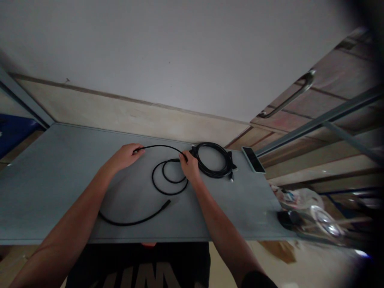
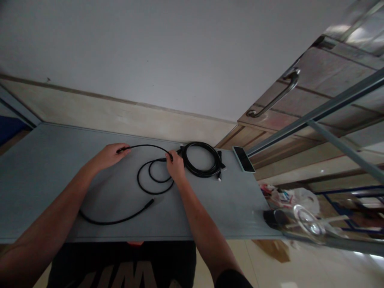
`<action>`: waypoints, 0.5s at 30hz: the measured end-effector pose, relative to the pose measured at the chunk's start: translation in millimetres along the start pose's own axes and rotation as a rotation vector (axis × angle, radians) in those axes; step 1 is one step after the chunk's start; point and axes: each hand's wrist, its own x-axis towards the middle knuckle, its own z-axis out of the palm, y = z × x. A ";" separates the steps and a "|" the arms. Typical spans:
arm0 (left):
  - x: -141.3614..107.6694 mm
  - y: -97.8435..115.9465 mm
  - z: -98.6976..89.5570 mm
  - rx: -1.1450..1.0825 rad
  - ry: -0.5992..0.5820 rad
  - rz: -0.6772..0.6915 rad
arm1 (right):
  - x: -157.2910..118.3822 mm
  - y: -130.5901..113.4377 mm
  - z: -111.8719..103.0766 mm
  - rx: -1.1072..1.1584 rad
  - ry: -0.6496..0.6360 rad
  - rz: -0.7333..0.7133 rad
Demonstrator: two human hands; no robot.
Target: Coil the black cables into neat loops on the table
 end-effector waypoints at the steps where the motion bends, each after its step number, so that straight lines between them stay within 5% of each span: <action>1: 0.5 1.8 2.6 0.015 0.036 0.027 | -0.4 -1.6 0.5 0.004 -0.024 -0.004; 7: 1.2 11.5 13.7 0.070 0.133 0.087 | -0.6 -7.8 0.3 0.158 -0.117 0.043; 15: 2.0 -1.8 -9.5 0.009 0.271 -0.139 | 7.2 -6.5 -26.7 0.794 -0.328 0.452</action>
